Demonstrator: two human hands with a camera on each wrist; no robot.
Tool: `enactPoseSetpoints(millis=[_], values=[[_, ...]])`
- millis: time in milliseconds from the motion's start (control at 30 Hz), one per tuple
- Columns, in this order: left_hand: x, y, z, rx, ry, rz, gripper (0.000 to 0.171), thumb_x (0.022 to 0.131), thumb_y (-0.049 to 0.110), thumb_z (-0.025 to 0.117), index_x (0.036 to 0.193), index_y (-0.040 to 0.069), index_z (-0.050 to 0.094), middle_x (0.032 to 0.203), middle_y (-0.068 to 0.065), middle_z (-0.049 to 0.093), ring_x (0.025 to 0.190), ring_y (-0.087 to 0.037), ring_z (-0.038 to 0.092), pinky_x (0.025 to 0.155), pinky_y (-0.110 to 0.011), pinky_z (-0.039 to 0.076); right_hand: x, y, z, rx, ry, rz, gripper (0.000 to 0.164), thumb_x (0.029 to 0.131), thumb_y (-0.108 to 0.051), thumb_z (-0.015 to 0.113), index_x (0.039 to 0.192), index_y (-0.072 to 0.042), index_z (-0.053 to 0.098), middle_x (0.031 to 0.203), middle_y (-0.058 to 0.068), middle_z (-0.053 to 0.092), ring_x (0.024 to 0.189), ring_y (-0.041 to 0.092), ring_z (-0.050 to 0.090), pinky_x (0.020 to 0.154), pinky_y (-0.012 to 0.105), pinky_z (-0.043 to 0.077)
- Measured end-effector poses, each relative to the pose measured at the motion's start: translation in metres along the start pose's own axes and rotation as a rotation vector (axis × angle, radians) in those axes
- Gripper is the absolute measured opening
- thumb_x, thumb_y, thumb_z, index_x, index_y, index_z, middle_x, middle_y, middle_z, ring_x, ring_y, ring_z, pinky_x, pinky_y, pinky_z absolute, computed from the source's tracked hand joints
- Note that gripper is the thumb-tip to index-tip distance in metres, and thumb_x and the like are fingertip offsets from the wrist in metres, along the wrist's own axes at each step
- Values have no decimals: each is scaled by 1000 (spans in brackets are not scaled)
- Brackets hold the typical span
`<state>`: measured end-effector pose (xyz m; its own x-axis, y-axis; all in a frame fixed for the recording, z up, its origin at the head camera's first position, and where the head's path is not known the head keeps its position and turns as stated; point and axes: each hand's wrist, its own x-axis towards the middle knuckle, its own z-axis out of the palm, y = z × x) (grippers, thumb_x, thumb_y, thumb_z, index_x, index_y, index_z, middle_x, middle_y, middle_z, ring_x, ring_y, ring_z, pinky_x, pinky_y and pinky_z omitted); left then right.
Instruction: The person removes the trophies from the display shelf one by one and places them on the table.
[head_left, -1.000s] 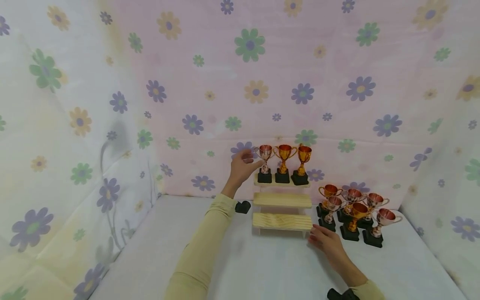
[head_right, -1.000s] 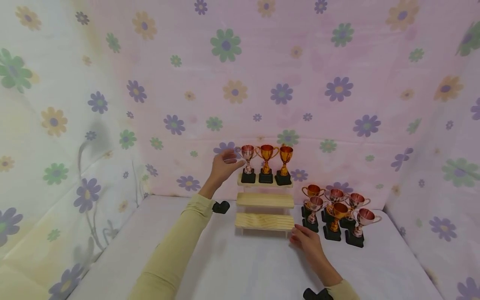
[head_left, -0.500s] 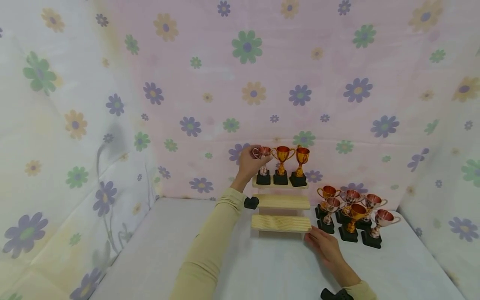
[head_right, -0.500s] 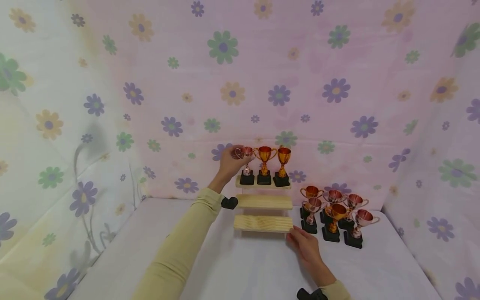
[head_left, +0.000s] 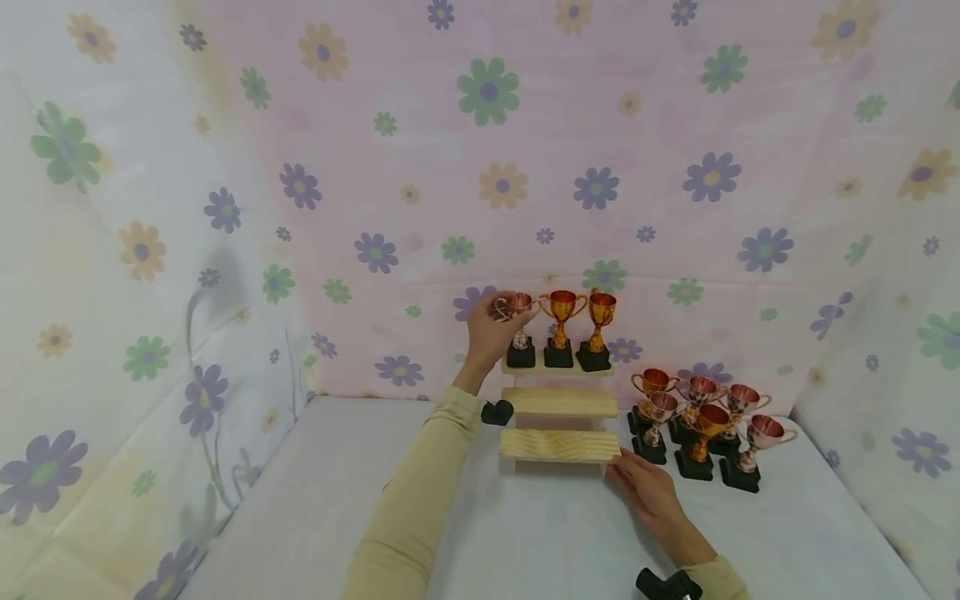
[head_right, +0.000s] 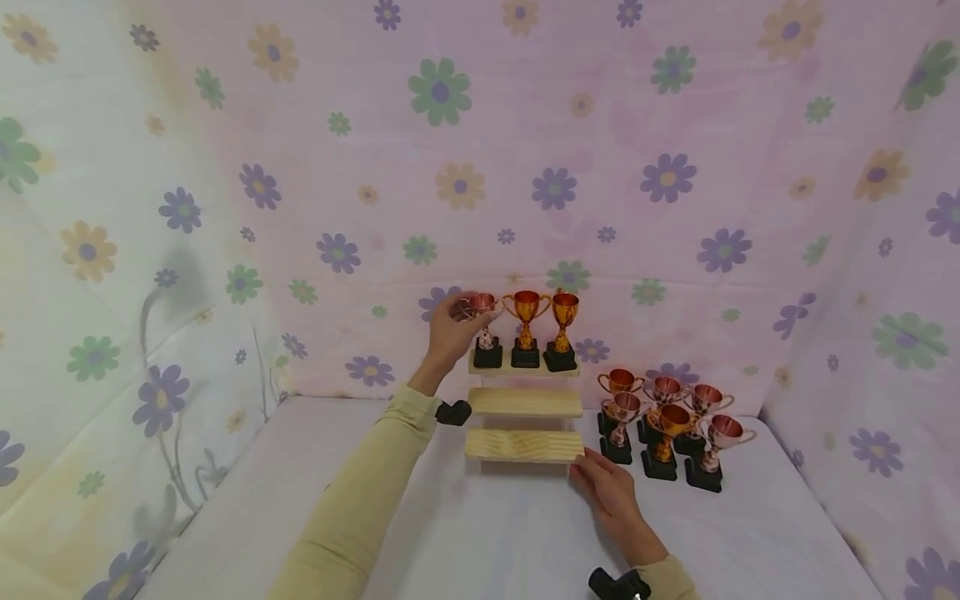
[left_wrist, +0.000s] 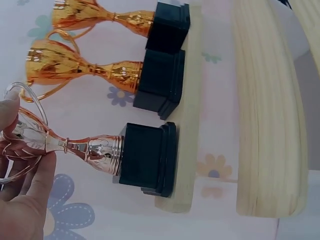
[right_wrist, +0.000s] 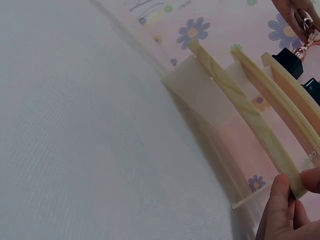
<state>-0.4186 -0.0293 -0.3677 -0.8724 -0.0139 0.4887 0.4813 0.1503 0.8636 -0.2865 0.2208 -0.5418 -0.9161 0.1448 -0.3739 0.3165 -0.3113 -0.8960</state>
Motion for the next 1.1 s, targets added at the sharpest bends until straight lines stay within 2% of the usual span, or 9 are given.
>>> enactPoseSetpoints(millis=[133, 267, 367, 467, 567, 800, 900, 1100], values=[[-6, 2, -9, -46, -2, 32, 44, 85, 10, 83, 124, 1, 67, 102, -16, 64, 89, -24, 65, 77, -24, 58, 0, 0, -2, 2, -4, 3, 68, 103, -15, 60, 158, 4, 24, 161, 27, 31, 110, 13, 64, 100, 28, 55], [-13, 3, -21, -98, -11, 95, 43, 82, 4, 84, 121, -2, 68, 98, -17, 63, 86, -21, 65, 80, -25, 59, -1, 1, -3, 16, -24, -14, 66, 104, -13, 59, 158, 4, 25, 161, 27, 29, 102, 7, 65, 100, 27, 54], [-21, 2, -33, -114, 1, 127, 43, 81, 2, 84, 121, -3, 68, 98, -21, 63, 86, -21, 65, 83, -32, 61, -2, 1, -3, 18, -47, -30, 66, 104, -11, 58, 158, 5, 24, 162, 27, 28, 100, 4, 65, 102, 27, 53], [-29, -3, -46, -115, 31, 127, 46, 81, 1, 84, 123, -5, 66, 103, -24, 63, 90, -22, 64, 89, -40, 60, -2, 1, -4, 23, -55, -29, 67, 103, -12, 59, 158, 5, 24, 161, 28, 29, 98, 3, 65, 102, 27, 53], [-36, -11, -58, -113, 64, 103, 50, 81, 0, 83, 127, -6, 64, 109, -26, 63, 95, -23, 64, 92, -41, 59, -2, 1, -4, 33, -54, -29, 67, 103, -11, 59, 158, 5, 24, 161, 28, 29, 96, 2, 65, 101, 27, 54], [-52, -36, -77, -123, 108, -6, 49, 80, -1, 84, 125, -3, 66, 112, -22, 65, 93, -17, 63, 85, -20, 57, -3, 1, -4, 50, -45, -24, 66, 103, -11, 59, 158, 5, 25, 161, 28, 29, 94, 2, 67, 99, 25, 54], [-58, -49, -81, -121, 103, -53, 48, 80, 0, 84, 124, -2, 66, 113, -20, 66, 95, -18, 64, 87, -20, 57, -3, 1, -4, 51, -47, -18, 65, 104, -11, 58, 158, 4, 25, 161, 28, 29, 94, 3, 67, 100, 26, 54], [-66, -75, -80, -75, 63, -107, 49, 82, 3, 84, 126, -3, 64, 118, -23, 65, 103, -30, 65, 87, -19, 56, -4, 0, -2, 53, -48, -33, 63, 104, -8, 56, 157, 6, 25, 161, 30, 28, 95, 3, 67, 100, 27, 54]])
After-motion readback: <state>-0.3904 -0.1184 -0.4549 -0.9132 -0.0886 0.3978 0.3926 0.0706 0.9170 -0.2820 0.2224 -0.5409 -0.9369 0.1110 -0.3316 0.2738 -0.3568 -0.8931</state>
